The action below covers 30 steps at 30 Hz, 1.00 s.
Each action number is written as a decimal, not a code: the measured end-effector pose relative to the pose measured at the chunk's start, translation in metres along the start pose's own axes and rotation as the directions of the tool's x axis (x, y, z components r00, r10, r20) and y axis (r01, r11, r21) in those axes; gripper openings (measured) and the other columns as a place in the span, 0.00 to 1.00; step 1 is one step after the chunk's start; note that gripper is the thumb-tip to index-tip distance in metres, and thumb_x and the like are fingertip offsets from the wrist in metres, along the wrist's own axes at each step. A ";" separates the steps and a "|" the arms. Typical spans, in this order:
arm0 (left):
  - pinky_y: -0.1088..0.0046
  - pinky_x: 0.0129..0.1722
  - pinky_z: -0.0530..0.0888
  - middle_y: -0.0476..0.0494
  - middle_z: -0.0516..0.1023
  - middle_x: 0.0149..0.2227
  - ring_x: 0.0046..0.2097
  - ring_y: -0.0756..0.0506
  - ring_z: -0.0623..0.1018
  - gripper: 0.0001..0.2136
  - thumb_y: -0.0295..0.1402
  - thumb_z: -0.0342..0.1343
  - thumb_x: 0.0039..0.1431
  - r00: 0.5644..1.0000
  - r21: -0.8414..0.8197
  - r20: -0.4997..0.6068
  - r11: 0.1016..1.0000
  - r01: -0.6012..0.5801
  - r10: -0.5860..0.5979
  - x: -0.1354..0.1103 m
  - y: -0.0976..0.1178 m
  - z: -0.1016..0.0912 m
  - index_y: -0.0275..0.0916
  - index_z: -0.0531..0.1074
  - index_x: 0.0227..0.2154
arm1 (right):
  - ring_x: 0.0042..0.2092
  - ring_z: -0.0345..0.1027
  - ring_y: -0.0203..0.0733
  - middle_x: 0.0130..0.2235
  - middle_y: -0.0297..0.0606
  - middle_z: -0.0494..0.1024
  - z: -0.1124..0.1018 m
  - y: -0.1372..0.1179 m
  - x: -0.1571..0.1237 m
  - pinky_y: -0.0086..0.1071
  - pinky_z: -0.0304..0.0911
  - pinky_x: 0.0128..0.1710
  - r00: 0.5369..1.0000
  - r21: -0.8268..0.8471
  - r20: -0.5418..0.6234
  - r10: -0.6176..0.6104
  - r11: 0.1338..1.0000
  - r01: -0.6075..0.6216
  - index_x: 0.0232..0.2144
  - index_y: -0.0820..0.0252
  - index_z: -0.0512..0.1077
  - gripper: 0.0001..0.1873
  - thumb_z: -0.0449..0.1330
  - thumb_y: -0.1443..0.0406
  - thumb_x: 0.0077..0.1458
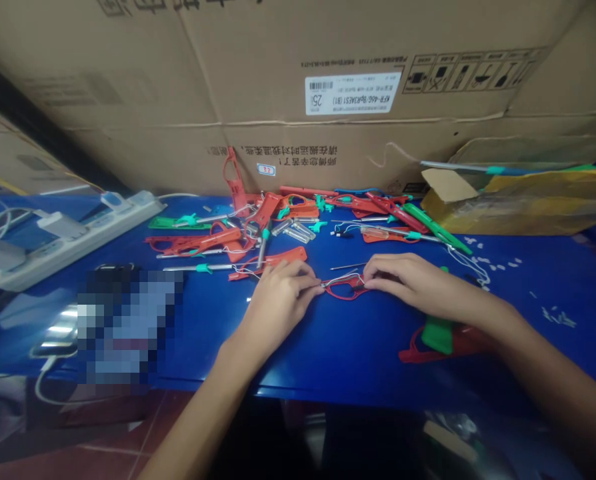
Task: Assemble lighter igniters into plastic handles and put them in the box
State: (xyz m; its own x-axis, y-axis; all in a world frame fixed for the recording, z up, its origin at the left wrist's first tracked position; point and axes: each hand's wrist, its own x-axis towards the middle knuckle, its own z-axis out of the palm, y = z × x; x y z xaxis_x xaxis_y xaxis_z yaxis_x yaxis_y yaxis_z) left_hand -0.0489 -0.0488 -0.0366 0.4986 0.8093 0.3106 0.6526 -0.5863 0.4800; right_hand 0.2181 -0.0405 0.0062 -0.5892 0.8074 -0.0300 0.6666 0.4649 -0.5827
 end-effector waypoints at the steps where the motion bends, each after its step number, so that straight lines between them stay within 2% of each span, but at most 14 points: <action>1: 0.61 0.46 0.74 0.46 0.80 0.42 0.43 0.43 0.79 0.05 0.33 0.60 0.67 1.000 -0.011 0.000 1.000 -0.003 0.003 0.000 0.000 0.000 0.41 0.81 0.39 | 0.44 0.73 0.45 0.41 0.39 0.80 0.000 0.001 0.000 0.38 0.63 0.47 1.000 -0.009 0.003 -0.005 1.000 0.005 0.37 0.55 0.74 0.13 0.53 0.58 0.68; 12: 0.59 0.45 0.76 0.44 0.79 0.41 0.42 0.42 0.78 0.07 0.34 0.59 0.67 1.000 -0.049 0.002 0.999 -0.016 0.016 0.001 -0.001 0.000 0.40 0.81 0.38 | 0.44 0.74 0.43 0.43 0.39 0.80 -0.004 0.003 -0.002 0.38 0.67 0.47 0.995 -0.071 0.012 -0.095 0.993 0.096 0.40 0.56 0.75 0.11 0.53 0.62 0.69; 17: 0.58 0.44 0.76 0.44 0.79 0.41 0.42 0.42 0.78 0.06 0.34 0.59 0.66 1.000 -0.050 -0.001 0.999 -0.011 0.011 0.002 -0.002 0.000 0.40 0.81 0.37 | 0.50 0.76 0.47 0.50 0.42 0.81 0.000 0.002 -0.013 0.41 0.70 0.50 0.986 -0.288 0.023 -0.168 0.943 0.167 0.48 0.57 0.79 0.15 0.52 0.66 0.69; 20: 0.59 0.45 0.76 0.44 0.79 0.41 0.42 0.42 0.78 0.06 0.34 0.60 0.66 1.000 -0.056 0.012 0.998 -0.006 0.006 0.002 -0.001 -0.001 0.41 0.81 0.37 | 0.53 0.76 0.51 0.54 0.43 0.81 0.006 0.000 -0.020 0.44 0.73 0.49 0.988 -0.434 0.013 -0.154 0.889 0.144 0.51 0.57 0.79 0.17 0.52 0.69 0.67; 23: 0.60 0.45 0.76 0.44 0.79 0.41 0.42 0.43 0.78 0.06 0.34 0.60 0.66 1.000 -0.064 0.015 0.998 -0.004 0.005 0.002 -0.001 -0.001 0.41 0.81 0.37 | 0.51 0.77 0.51 0.53 0.44 0.82 0.008 -0.001 -0.023 0.44 0.73 0.48 0.976 -0.497 0.001 -0.218 0.847 0.190 0.50 0.59 0.79 0.18 0.52 0.71 0.67; 26: 0.61 0.45 0.75 0.45 0.79 0.41 0.42 0.43 0.78 0.06 0.34 0.60 0.66 1.000 -0.062 0.012 0.998 -0.006 0.007 0.002 -0.001 -0.001 0.41 0.81 0.38 | 0.49 0.78 0.49 0.48 0.41 0.84 0.005 -0.003 -0.022 0.42 0.72 0.48 0.959 -0.525 0.022 -0.281 0.814 0.251 0.51 0.56 0.79 0.18 0.52 0.69 0.67; 30: 0.61 0.45 0.75 0.45 0.79 0.41 0.42 0.44 0.78 0.06 0.34 0.60 0.67 1.000 -0.062 0.020 0.998 -0.013 0.015 0.002 -0.003 -0.002 0.40 0.81 0.38 | 0.42 0.78 0.47 0.45 0.41 0.83 0.003 -0.007 -0.019 0.37 0.70 0.37 0.976 -0.514 0.010 -0.218 0.836 0.192 0.49 0.52 0.79 0.17 0.52 0.64 0.69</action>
State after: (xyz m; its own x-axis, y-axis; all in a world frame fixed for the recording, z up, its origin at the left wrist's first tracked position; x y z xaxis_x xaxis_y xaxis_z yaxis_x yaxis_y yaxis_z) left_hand -0.0508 -0.0459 -0.0358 0.5196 0.7997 0.3008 0.6094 -0.5937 0.5255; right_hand 0.2230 -0.0599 0.0079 -0.7251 0.6828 0.0898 0.6787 0.7306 -0.0751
